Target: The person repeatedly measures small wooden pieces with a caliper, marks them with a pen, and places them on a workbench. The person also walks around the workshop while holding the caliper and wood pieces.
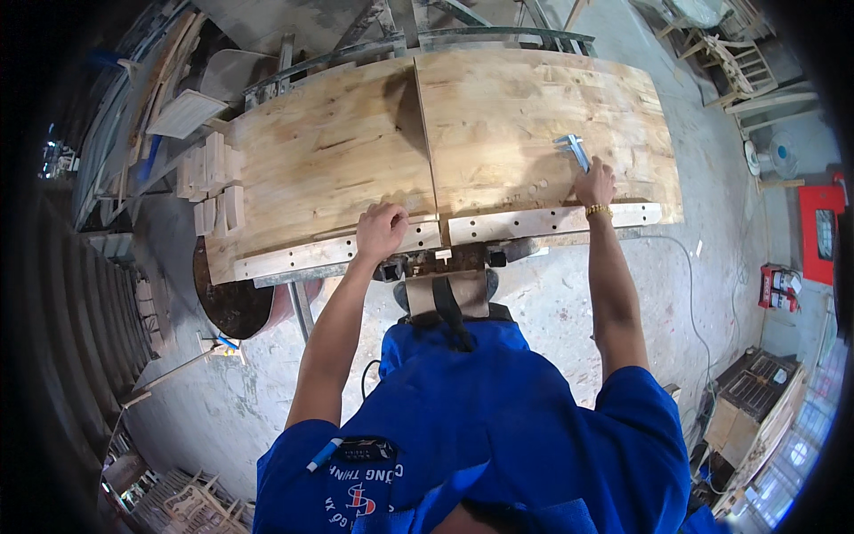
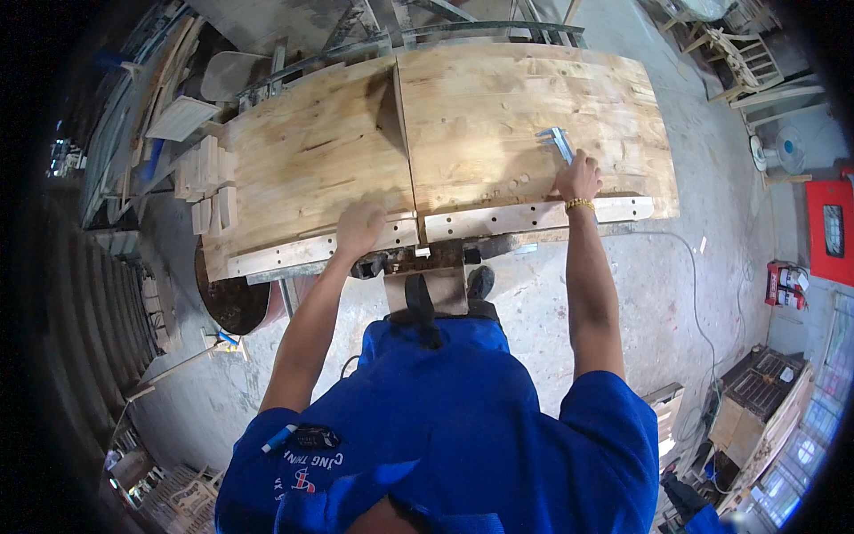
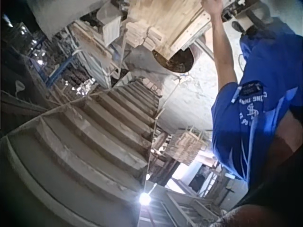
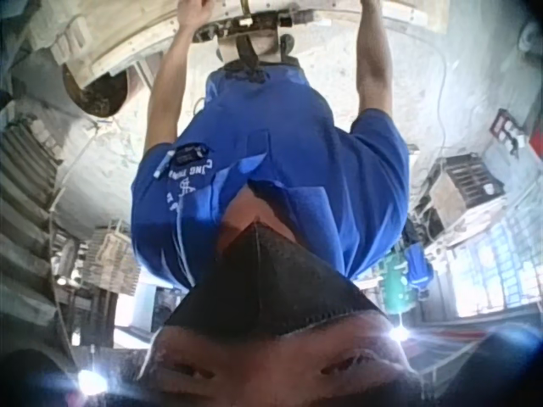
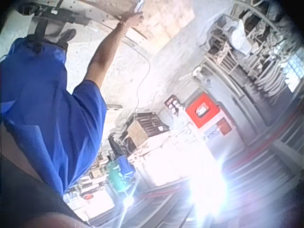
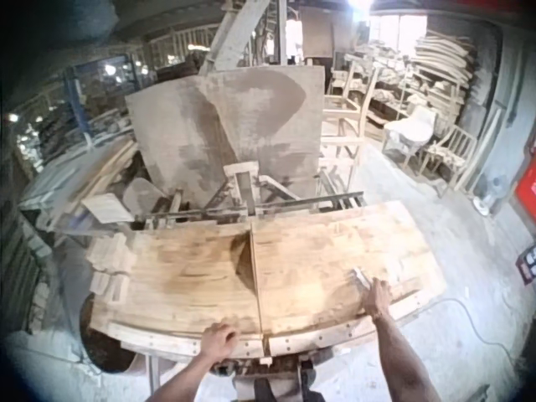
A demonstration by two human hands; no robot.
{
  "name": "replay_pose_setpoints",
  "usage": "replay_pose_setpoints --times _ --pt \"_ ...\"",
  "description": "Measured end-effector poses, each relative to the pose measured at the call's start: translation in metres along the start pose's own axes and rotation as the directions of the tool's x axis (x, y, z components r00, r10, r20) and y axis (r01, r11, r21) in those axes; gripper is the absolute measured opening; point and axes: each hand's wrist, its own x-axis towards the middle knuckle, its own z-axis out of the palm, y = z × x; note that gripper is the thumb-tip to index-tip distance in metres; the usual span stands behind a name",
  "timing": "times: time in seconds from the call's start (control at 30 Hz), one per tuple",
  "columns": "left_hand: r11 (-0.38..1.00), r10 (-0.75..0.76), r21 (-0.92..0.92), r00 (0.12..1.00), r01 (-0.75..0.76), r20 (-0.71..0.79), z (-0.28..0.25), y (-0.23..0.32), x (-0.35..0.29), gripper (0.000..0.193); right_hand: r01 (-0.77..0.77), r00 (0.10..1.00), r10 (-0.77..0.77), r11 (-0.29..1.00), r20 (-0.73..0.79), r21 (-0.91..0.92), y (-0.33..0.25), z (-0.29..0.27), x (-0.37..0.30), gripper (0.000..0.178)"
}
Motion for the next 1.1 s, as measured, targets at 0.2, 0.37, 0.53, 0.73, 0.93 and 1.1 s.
replay_pose_setpoints --times 0.2,0.37,0.53,0.73,0.93,1.1 --pt "0.982 0.075 -0.186 0.984 -0.044 0.161 -0.012 0.009 0.015 0.020 0.066 0.987 -0.071 0.997 0.141 0.042 0.025 -0.002 0.033 0.033" --pt "0.963 0.227 -0.177 0.967 -0.205 0.119 -0.066 0.044 0.016 0.023 0.152 0.963 -0.221 0.918 0.153 0.368 -0.012 -0.062 0.001 0.027" --pt "0.904 0.429 0.025 0.902 -0.428 -0.056 -0.182 0.149 0.011 0.029 0.537 0.810 -0.578 0.659 -0.103 0.527 -0.080 -0.223 -0.071 0.031" --pt "0.809 0.581 0.202 0.805 -0.553 -0.124 -0.243 0.192 -0.001 0.037 0.897 0.436 -0.839 0.375 -0.325 0.233 -0.106 -0.307 -0.094 0.042" --pt "0.802 0.583 0.264 0.798 -0.536 -0.152 -0.267 0.204 -0.013 0.042 0.961 0.275 -0.886 0.247 -0.373 0.121 -0.114 -0.330 -0.096 0.050" --pt "0.815 0.569 0.242 0.805 -0.526 -0.167 -0.273 0.205 -0.017 0.043 0.969 0.247 -0.886 0.216 -0.393 0.122 -0.116 -0.334 -0.095 0.051"
